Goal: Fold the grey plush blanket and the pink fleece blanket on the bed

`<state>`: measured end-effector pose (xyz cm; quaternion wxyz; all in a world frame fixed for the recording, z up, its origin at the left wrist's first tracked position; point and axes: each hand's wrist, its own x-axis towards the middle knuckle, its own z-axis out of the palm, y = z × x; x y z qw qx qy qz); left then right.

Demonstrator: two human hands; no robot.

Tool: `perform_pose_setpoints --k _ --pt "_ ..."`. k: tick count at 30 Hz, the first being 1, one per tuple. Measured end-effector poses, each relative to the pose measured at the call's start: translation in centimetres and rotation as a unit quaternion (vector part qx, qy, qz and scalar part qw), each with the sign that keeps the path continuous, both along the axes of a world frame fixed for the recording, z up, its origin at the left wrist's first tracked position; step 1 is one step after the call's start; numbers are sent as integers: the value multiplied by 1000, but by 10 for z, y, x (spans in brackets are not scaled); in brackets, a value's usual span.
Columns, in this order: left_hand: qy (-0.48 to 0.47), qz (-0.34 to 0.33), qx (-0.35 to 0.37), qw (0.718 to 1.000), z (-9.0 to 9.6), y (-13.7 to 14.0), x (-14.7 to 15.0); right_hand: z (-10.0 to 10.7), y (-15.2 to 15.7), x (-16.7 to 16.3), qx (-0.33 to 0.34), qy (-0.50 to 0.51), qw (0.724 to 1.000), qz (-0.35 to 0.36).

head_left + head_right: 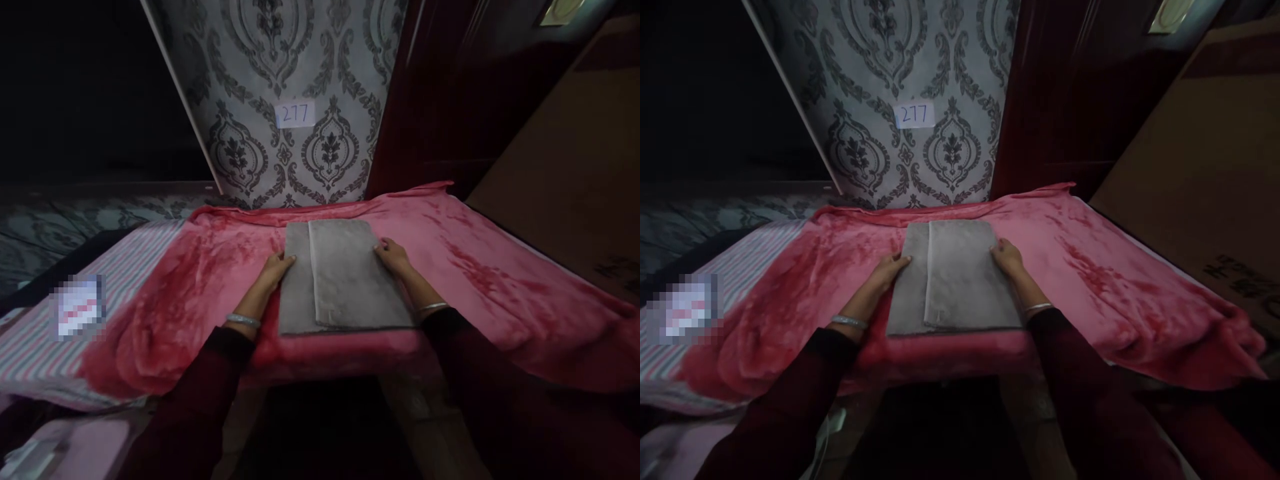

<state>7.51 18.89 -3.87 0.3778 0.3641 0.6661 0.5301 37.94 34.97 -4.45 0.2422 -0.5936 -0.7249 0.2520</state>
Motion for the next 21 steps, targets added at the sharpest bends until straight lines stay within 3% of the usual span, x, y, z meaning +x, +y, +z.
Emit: perform_pose_setpoints --k 2,7,11,13,15,18,21 --pt "-49 -25 -6 998 1 -5 11 -7 -19 20 -30 30 999 7" --pt "-5 14 37 999 20 -14 35 -6 -52 27 -57 112 992 23" --pt "18 20 82 996 45 -17 27 9 -60 12 -10 198 980 22" --pt "30 25 94 995 47 -22 14 10 -68 7 1 239 971 14" --pt "40 40 72 996 38 -33 -1 5 -81 6 -29 248 968 -1" --pt "59 68 9 996 9 -56 -17 -11 -103 9 -88 240 967 -21" --pt "68 82 6 994 -16 -83 -19 -25 -119 17 -93 248 964 -27"
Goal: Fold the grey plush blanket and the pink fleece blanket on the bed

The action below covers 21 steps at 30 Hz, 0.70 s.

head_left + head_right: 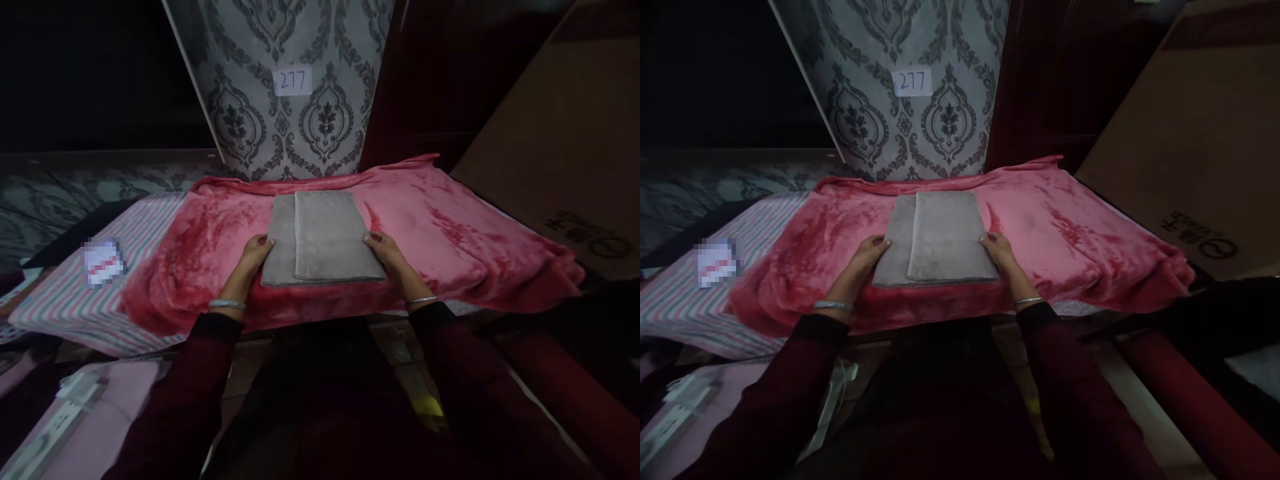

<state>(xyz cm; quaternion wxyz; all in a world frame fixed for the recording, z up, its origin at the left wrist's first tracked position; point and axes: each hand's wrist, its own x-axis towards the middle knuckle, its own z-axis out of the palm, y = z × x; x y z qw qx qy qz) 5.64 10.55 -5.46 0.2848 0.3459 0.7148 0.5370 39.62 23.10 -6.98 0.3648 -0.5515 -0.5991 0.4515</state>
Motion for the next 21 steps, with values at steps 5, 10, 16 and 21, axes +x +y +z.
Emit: perform_pose_setpoints --k 5,10,16,21 --pt "15 -14 38 999 -9 -33 13 -11 -18 14 60 -14 998 6" --pt "58 -55 97 992 -7 -56 21 -11 -50 24 115 -3 992 42" --pt "239 -165 94 952 -7 -89 20 -3 -86 42 181 -89 970 137" --pt "281 -249 69 924 4 -104 22 3 -96 45 196 -150 953 175"
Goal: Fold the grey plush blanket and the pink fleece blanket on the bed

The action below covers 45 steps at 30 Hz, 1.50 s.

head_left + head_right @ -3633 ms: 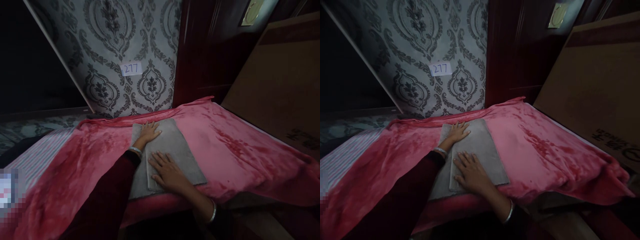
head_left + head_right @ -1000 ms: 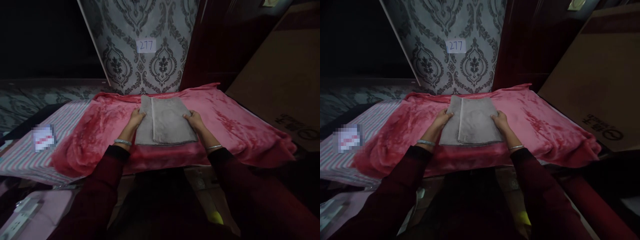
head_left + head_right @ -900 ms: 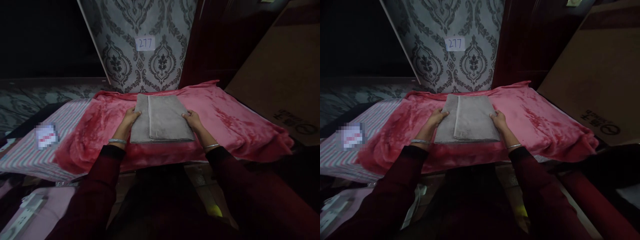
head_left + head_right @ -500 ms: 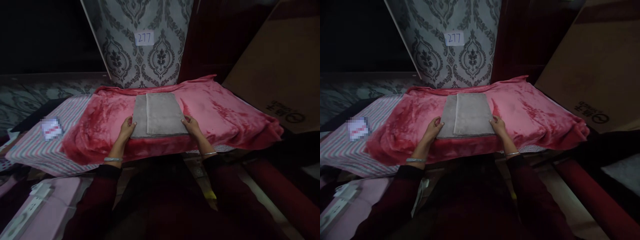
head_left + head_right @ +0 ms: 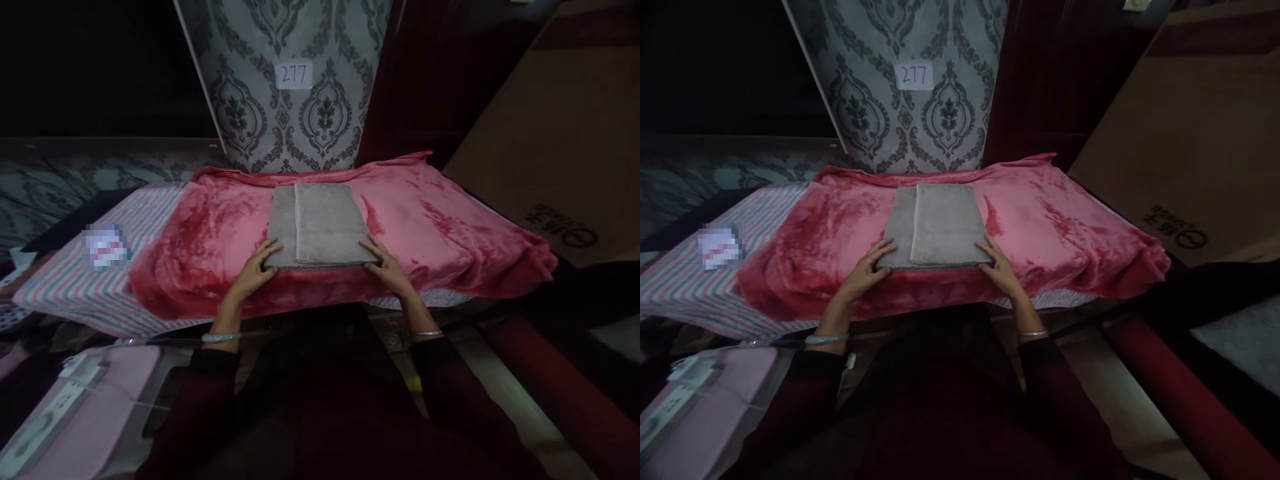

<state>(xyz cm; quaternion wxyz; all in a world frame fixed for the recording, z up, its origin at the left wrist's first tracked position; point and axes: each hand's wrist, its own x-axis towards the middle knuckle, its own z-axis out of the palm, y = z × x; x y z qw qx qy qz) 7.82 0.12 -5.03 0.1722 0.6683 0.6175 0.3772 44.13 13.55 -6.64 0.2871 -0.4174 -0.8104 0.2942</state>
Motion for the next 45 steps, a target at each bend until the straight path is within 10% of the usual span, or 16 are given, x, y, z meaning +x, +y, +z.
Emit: perform_pose_setpoints --k 23,45 --pt "25 246 55 967 -12 5 47 -20 -5 -24 59 63 987 -135" --pt "-40 192 214 957 -49 9 32 -45 3 -24 111 239 956 -127"
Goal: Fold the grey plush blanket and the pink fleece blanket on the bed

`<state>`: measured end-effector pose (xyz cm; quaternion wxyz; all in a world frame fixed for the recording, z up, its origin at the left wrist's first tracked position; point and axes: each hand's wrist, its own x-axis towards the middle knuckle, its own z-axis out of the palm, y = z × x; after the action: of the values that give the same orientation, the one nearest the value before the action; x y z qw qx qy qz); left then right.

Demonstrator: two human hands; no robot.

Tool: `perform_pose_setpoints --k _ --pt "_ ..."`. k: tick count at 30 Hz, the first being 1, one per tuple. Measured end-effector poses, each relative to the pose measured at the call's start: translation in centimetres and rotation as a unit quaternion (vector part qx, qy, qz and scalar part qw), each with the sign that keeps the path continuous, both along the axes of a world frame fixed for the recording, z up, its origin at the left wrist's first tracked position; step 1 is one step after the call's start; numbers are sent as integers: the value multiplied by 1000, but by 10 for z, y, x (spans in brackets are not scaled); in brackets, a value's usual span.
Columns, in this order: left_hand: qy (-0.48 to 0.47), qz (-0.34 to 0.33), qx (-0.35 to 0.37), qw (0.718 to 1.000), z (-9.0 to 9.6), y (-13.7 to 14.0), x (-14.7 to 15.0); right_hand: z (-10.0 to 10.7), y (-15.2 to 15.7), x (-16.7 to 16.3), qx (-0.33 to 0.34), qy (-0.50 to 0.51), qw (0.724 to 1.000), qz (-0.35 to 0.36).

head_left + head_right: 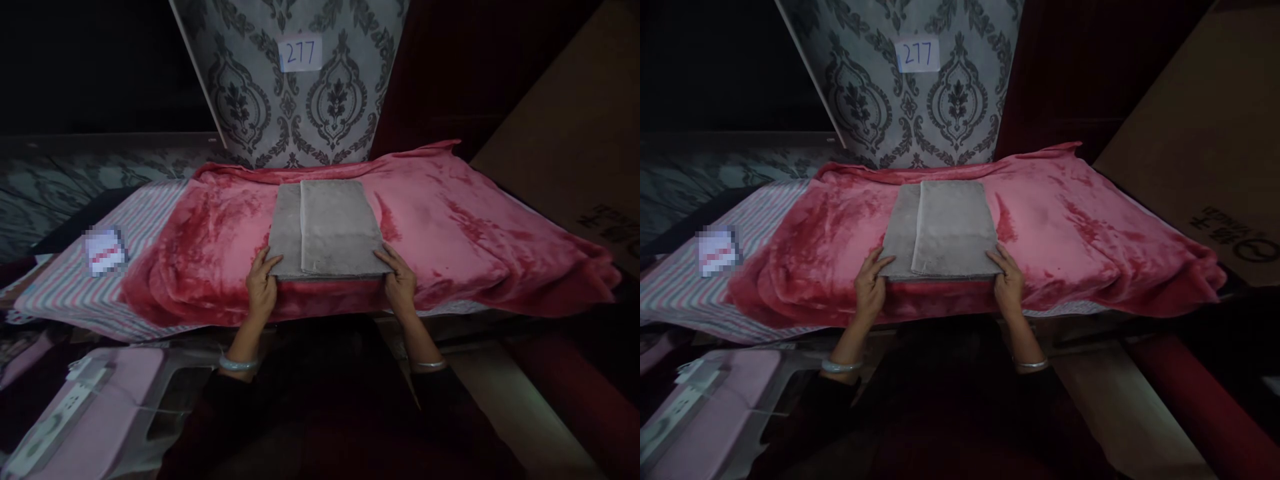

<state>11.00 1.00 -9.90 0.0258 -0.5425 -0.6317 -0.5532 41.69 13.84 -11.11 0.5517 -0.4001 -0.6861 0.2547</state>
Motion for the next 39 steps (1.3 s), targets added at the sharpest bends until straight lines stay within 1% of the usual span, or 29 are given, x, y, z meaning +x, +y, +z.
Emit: perform_pose_setpoints --k 10,16,19,23,30,33,36,39 --pt "10 -14 -18 1000 6 -3 -3 2 -2 -1 5 2 1000 0" --pt "42 8 -24 999 7 -2 -1 3 -2 0 2 0 1000 -9" --pt "34 14 -18 999 8 -1 -1 4 -1 1 -5 2 1000 -1" --pt "23 2 -10 1000 7 -1 -2 5 0 2 -7 -2 1000 0" --pt "9 -6 -22 1000 7 -1 -4 2 3 5 -17 -9 1000 3" --pt "8 7 -14 1000 10 -1 -2 2 3 5 -14 -8 1000 -5" --pt "4 47 0 999 10 -2 2 4 1 4 -14 -2 1000 -10" --pt "4 76 -1 997 12 -3 6 6 -1 4 -21 3 1000 -10"
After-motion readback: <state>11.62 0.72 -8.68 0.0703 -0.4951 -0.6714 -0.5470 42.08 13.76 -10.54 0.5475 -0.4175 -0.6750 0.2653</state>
